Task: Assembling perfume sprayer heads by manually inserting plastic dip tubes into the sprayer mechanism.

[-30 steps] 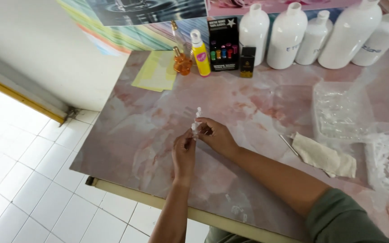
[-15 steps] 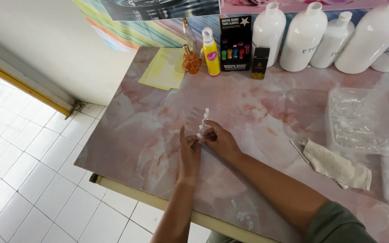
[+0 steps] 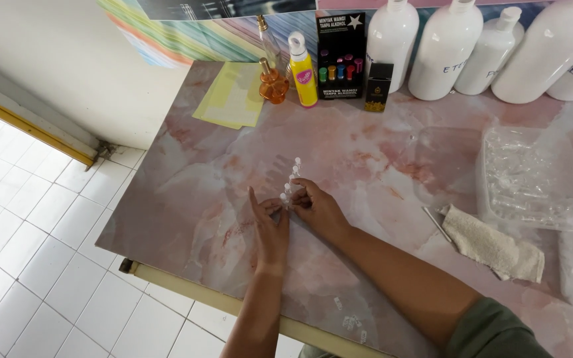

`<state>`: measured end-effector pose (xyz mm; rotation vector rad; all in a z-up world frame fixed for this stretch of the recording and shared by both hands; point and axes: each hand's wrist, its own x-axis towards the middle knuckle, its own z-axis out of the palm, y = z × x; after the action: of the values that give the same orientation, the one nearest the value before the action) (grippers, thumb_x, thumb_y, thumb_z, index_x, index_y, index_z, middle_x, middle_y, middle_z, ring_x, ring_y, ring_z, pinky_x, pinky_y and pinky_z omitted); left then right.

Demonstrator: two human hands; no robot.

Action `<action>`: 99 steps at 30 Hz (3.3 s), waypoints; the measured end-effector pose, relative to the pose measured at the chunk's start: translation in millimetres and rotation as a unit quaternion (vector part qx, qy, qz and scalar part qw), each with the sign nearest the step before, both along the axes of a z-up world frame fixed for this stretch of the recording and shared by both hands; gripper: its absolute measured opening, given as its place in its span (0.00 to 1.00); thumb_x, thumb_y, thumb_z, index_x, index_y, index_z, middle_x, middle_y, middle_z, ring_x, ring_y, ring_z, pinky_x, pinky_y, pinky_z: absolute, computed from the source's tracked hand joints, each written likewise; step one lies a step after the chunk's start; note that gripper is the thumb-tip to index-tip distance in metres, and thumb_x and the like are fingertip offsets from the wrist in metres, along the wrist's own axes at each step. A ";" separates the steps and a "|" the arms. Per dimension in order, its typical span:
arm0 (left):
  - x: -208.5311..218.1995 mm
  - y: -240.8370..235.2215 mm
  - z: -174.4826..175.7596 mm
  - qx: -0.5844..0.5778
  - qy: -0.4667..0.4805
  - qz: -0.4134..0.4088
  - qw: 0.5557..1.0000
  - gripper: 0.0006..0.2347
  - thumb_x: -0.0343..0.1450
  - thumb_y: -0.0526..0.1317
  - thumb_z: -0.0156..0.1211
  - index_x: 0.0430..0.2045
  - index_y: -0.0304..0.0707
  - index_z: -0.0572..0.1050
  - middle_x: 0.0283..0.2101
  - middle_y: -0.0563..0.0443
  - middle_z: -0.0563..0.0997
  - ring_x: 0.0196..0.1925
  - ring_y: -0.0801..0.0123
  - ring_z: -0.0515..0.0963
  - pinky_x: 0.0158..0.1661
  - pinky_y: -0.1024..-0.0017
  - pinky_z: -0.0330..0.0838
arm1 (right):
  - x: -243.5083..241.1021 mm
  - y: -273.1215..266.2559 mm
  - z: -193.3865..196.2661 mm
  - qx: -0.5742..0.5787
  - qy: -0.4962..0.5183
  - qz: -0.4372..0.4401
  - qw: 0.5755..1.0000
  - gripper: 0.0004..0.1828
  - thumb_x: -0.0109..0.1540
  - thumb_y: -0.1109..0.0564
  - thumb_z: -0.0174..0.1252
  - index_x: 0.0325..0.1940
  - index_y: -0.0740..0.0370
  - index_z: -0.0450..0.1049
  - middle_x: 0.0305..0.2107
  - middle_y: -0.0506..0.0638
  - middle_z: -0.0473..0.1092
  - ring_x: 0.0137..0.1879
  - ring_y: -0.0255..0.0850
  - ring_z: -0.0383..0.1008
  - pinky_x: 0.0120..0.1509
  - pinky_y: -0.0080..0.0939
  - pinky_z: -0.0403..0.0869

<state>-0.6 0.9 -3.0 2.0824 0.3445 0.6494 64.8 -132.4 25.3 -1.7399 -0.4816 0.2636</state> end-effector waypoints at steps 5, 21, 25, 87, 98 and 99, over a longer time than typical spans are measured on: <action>0.2 -0.7 3.1 0.027 0.000 0.009 1.000 0.40 0.71 0.31 0.59 0.73 0.31 0.35 0.49 0.45 0.77 0.51 0.61 0.82 0.53 0.69 0.78 | -0.7 -1.8 -0.5 0.008 0.001 0.013 1.000 0.33 0.60 0.64 0.61 0.70 0.53 0.66 0.42 0.54 0.77 0.53 0.46 0.80 0.60 0.45 0.78; 3.1 -1.1 4.6 -0.003 -0.001 -0.020 1.000 0.38 0.72 0.27 0.54 0.72 0.29 0.33 0.50 0.38 0.74 0.52 0.51 0.82 0.55 0.62 0.77 | 1.6 -5.0 -2.6 0.020 0.006 0.021 1.000 0.31 0.63 0.63 0.60 0.70 0.54 0.64 0.42 0.56 0.78 0.53 0.50 0.81 0.62 0.51 0.77; 1.5 -4.8 11.9 -0.010 0.011 -0.022 1.000 0.36 0.73 0.27 0.52 0.72 0.29 0.34 0.51 0.38 0.73 0.54 0.51 0.81 0.56 0.61 0.76 | 1.9 -6.0 -5.0 0.023 0.006 0.023 0.999 0.30 0.64 0.63 0.58 0.71 0.54 0.63 0.42 0.54 0.77 0.52 0.47 0.79 0.62 0.50 0.76; 27.6 -227.0 30.8 0.070 -0.067 -0.530 0.842 0.12 0.72 0.28 0.55 0.49 0.34 0.71 0.49 0.44 0.77 0.58 0.52 0.78 0.59 0.58 0.72 | -49.6 -279.1 -32.6 -0.195 -0.366 -0.161 0.896 0.09 0.57 0.62 0.64 0.40 0.65 0.80 0.40 0.58 0.76 0.50 0.56 0.78 0.53 0.49 0.76; 25.6 -246.3 68.8 0.043 -0.091 -0.515 0.851 0.12 0.70 0.27 0.55 0.47 0.37 0.73 0.45 0.48 0.77 0.52 0.57 0.80 0.53 0.62 0.76 | -51.1 -288.7 -33.2 -0.187 -0.410 -0.232 0.862 0.09 0.60 0.63 0.62 0.44 0.66 0.80 0.40 0.59 0.75 0.48 0.55 0.78 0.52 0.47 0.77; 26.2 -247.8 70.7 0.032 -0.101 -0.521 0.847 0.12 0.70 0.26 0.55 0.46 0.36 0.74 0.44 0.48 0.77 0.51 0.57 0.80 0.52 0.63 0.76 | -50.3 -289.9 -36.8 -0.186 -0.408 -0.239 0.861 0.09 0.60 0.63 0.62 0.44 0.65 0.80 0.39 0.58 0.75 0.48 0.54 0.78 0.52 0.46 0.77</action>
<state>25.6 -246.9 67.8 1.8664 -0.9039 0.1876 14.5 -422.3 -11.5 -2.2505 -0.5972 -0.8292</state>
